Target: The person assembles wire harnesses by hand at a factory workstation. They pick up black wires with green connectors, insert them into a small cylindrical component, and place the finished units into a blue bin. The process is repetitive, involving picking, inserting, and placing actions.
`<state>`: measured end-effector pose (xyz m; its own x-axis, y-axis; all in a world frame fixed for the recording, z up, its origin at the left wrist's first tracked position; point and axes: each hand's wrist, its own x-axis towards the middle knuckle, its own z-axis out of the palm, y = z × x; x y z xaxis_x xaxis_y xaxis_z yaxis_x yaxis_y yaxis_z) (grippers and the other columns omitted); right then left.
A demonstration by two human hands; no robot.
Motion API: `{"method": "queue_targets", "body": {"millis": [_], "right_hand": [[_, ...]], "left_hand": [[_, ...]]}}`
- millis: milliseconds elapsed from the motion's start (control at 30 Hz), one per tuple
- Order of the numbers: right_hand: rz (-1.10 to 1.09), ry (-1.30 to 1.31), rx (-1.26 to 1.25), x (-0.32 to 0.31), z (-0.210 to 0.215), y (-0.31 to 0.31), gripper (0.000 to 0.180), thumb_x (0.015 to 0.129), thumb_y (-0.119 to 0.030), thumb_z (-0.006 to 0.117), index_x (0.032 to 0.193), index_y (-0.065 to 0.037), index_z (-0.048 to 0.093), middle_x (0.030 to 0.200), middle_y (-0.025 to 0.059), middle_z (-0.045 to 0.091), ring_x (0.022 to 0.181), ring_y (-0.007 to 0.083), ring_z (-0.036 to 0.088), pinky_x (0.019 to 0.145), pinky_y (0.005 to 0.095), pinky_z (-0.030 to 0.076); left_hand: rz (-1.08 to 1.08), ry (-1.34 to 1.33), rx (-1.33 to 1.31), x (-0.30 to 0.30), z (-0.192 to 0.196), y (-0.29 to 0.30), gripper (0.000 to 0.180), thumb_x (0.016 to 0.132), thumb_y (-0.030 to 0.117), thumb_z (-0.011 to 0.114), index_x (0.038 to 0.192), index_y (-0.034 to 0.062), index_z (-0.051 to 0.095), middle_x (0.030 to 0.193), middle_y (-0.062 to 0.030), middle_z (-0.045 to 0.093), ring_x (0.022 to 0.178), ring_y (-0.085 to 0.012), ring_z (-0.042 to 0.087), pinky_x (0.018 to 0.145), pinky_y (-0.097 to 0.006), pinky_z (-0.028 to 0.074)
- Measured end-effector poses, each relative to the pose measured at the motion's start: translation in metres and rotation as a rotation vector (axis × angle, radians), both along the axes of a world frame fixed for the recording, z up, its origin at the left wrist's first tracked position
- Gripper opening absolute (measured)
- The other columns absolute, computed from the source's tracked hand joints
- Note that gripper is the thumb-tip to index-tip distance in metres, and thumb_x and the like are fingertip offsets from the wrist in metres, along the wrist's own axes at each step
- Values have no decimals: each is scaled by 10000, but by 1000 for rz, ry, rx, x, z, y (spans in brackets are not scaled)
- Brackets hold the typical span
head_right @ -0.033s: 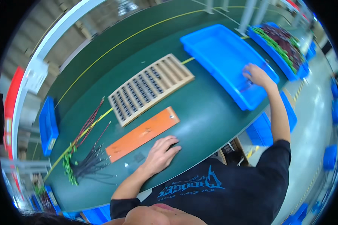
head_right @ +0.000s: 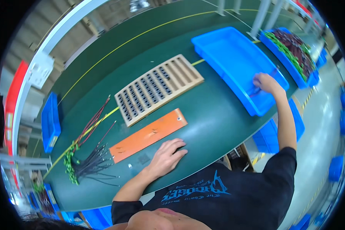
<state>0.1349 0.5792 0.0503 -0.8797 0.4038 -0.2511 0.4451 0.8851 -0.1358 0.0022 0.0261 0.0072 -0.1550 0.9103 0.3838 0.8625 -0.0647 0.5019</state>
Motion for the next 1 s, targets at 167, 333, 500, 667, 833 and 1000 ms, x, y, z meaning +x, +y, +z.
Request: {"method": "queue_targets", "body": {"millis": [167, 333, 500, 667, 833, 1000], "right_hand": [[83, 523, 574, -75, 51, -137, 199, 973, -184, 659, 1114, -46, 688, 1044, 167, 711, 1026, 388, 676, 881, 498, 542], [407, 705, -152, -178, 26, -268, 163, 980, -147, 640, 1086, -23, 649, 1053, 174, 669, 934, 413, 670, 816, 493, 545], [318, 880, -169, -246, -64, -261, 186, 949, -133, 700, 1064, -1, 636, 1034, 211, 643, 895, 423, 674, 766, 506, 551], [326, 873, -77, -250, -67, -265, 162, 957, -157, 701, 1046, -29, 660, 1002, 172, 639, 831, 384, 682, 714, 492, 558], [316, 849, 16, -251, -65, -268, 188, 961, -176, 690, 1094, -47, 660, 1013, 165, 631, 832, 391, 680, 705, 503, 558], [326, 849, -1, -251, -68, -263, 191, 956, -174, 696, 1108, -65, 651, 1032, 153, 628, 853, 394, 682, 712, 510, 555]], "left_hand": [[43, -7, 31, -1, -9, -10, 218, 861, 78, 725, 1074, 41, 700, 1217, -130, 646, 1200, -320, 620, 964, -430, 520], [63, 67, 108, -1, -7, -20, 270, 811, 63, 704, 1077, 25, 692, 1169, -134, 658, 1116, -308, 645, 912, -418, 534], [296, 285, 189, -32, 23, -61, 317, 773, 60, 673, 1088, 30, 687, 1013, -100, 685, 892, -284, 668, 754, -406, 539], [826, 486, -202, -142, 46, -166, 244, 769, 15, 656, 1004, 44, 715, 910, -116, 694, 838, -327, 661, 741, -442, 536], [814, 157, -282, -184, 53, -187, 125, 843, 11, 681, 959, 32, 721, 936, -168, 736, 962, -356, 700, 848, -468, 556], [838, 139, -489, -203, 54, -177, 309, 811, 8, 616, 1083, 48, 757, 971, -182, 733, 977, -377, 695, 856, -481, 562]]}}
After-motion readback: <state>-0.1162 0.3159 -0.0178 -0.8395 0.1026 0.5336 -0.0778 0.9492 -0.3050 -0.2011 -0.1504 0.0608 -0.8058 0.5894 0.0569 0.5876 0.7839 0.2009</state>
